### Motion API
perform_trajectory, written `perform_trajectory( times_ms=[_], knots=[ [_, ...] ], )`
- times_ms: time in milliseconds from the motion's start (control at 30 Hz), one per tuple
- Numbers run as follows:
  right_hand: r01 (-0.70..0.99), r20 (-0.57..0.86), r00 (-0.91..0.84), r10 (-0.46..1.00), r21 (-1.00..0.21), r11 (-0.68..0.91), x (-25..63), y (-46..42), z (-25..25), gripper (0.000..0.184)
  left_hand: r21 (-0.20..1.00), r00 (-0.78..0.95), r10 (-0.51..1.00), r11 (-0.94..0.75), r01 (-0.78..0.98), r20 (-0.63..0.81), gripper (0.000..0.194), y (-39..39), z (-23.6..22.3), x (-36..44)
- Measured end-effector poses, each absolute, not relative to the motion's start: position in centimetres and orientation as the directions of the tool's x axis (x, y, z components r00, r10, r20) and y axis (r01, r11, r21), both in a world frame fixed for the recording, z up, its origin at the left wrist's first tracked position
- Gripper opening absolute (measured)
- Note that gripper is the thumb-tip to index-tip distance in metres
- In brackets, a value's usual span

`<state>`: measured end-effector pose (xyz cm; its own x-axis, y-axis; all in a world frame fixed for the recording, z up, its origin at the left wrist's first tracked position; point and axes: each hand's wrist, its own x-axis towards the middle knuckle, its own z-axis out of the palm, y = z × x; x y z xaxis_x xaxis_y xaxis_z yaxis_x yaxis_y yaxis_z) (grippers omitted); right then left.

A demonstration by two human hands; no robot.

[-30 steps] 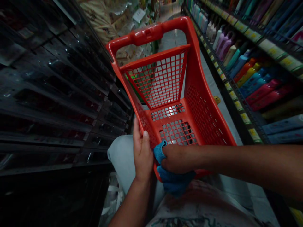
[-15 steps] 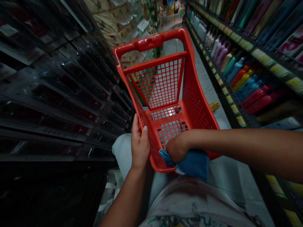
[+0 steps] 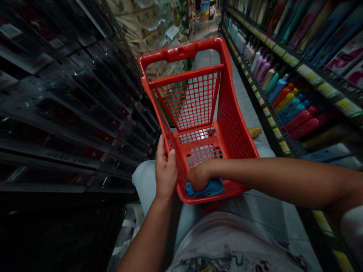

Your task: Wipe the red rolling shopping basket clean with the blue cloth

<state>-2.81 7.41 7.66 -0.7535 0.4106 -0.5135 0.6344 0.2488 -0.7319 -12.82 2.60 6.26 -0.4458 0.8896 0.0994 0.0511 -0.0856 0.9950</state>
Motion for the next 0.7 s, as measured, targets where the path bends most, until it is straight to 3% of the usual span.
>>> perform_trajectory(
  times_ms=[67, 133, 300, 500, 700],
  knots=[
    [0.592, -0.567, -0.796, 0.211, -0.660, 0.463, -1.2, 7.6, 10.8, 0.025, 0.995, -0.445, 0.890, -0.089, 0.044, 0.099, 0.064, 2.7, 6.3, -12.8],
    [0.528, -0.584, -0.800, 0.138, -0.575, 0.625, 0.4, 7.3, 13.9, 0.021, 0.995, -0.442, 0.892, -0.088, 0.036, 0.095, 0.068, 2.8, 6.5, -12.8],
    [0.568, -0.512, -0.796, 0.323, -0.449, 0.690, 5.2, 5.1, 17.2, 0.011, 0.996, -0.444, 0.892, -0.072, 0.043, 0.084, 0.079, 2.9, 7.0, -12.8],
    [0.770, -0.487, -0.604, 0.631, -0.152, 0.620, 10.1, 2.7, 15.1, 0.023, 0.998, -0.460, 0.886, -0.036, 0.059, 0.059, 0.083, 3.3, 7.1, -13.4],
    [0.645, -0.287, -0.764, 0.578, -0.320, 0.694, 10.0, 1.1, 13.4, 0.026, 0.998, -0.458, 0.888, -0.003, 0.070, 0.034, 0.086, 4.0, 7.5, -14.1]
  ],
)
